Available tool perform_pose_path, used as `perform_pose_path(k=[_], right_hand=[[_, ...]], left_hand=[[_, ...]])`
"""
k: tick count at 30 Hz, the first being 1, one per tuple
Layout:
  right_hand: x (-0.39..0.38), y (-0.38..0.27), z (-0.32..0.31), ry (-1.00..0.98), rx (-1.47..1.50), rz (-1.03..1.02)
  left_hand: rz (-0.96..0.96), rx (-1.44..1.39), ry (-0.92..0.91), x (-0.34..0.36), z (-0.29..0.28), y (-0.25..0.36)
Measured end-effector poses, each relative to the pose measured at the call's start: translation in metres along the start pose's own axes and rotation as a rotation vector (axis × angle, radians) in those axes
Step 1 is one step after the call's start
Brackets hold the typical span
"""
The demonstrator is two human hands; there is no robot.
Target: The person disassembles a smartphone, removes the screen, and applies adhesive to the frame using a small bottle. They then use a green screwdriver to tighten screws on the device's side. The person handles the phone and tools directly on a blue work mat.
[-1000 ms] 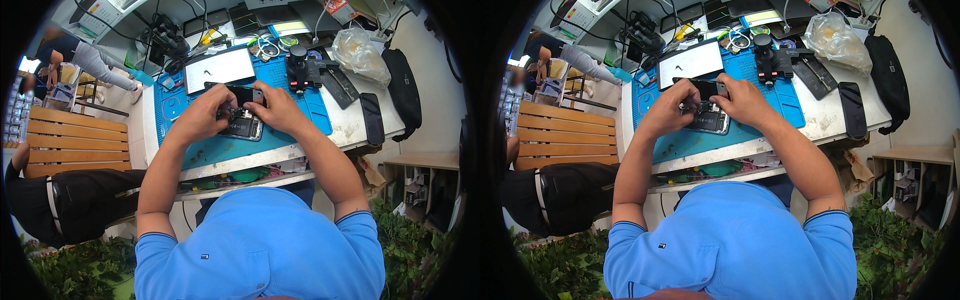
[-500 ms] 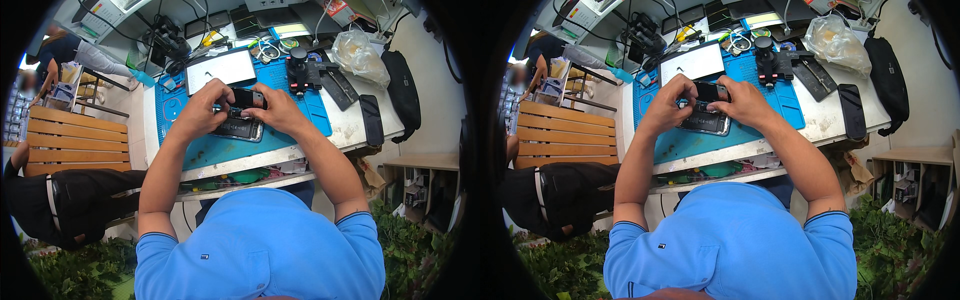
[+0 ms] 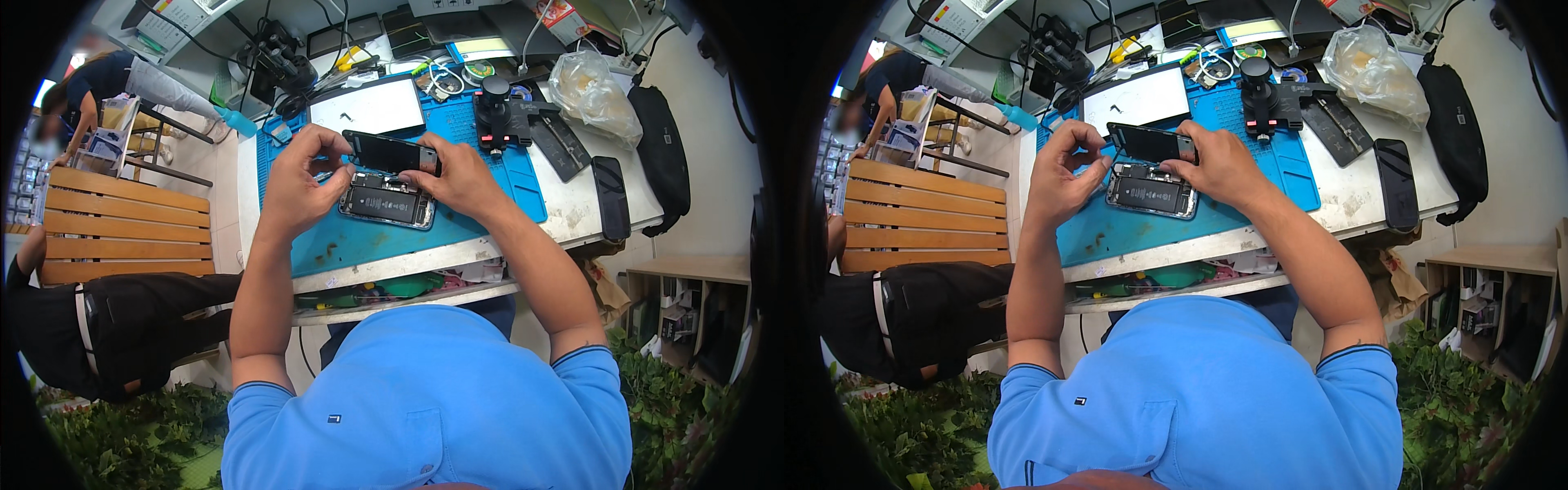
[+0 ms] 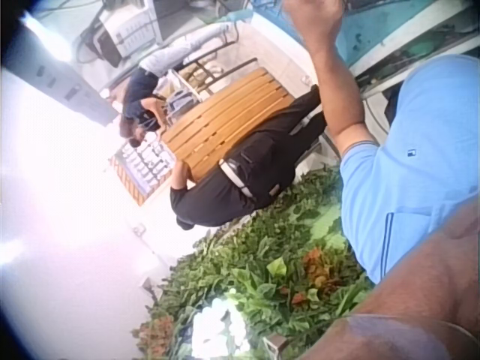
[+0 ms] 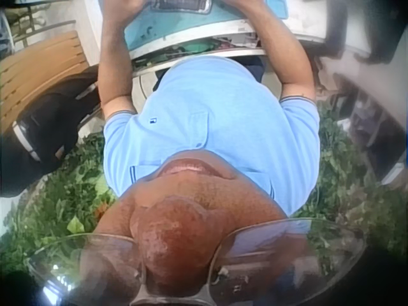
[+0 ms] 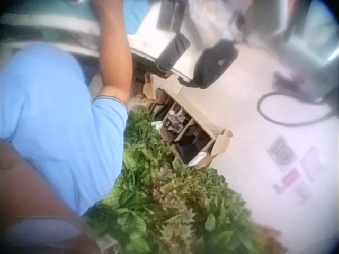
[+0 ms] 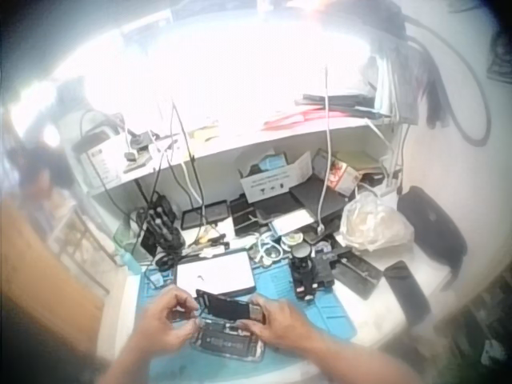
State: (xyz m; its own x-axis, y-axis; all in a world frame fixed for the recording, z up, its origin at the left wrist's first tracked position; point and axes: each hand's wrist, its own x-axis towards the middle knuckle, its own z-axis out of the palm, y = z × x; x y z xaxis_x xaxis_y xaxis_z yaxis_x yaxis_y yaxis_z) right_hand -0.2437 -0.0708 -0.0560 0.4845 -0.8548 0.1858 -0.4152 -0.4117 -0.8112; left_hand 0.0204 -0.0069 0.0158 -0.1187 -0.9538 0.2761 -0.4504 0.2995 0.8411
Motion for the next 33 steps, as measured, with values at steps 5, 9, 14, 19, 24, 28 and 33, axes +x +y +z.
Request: perform_pose_path(k=[5, 9, 14, 19, 24, 28, 33], right_hand=[[0.000, 0.002, 0.001, 0.017, 0.031, -0.022], [0.000, -0.002, 0.001, 0.008, 0.027, 0.007], [0.001, 0.000, 0.001, 0.016, 0.015, 0.004], [0.001, 0.002, 0.003, 0.015, 0.020, 0.009], [0.001, 0.004, 0.004, 0.016, 0.031, 0.011], [0.000, 0.005, 0.005, 0.023, 0.034, -0.003], [0.001, 0.002, 0.003, 0.011, 0.049, -0.002]], left_hand=[[-0.076, -0.061, -0.059, -0.010, 0.020, -0.006], [-0.204, -0.126, -0.060, -0.016, 0.034, -0.016], [-0.188, -0.195, -0.055, -0.014, 0.045, -0.017], [-0.233, -0.320, 0.070, -0.008, 0.048, -0.023], [-0.278, -0.344, 0.082, -0.008, 0.054, -0.021], [-0.267, -0.276, 0.064, -0.009, 0.056, -0.017], [-0.230, -0.134, 0.010, -0.015, 0.062, -0.003]])
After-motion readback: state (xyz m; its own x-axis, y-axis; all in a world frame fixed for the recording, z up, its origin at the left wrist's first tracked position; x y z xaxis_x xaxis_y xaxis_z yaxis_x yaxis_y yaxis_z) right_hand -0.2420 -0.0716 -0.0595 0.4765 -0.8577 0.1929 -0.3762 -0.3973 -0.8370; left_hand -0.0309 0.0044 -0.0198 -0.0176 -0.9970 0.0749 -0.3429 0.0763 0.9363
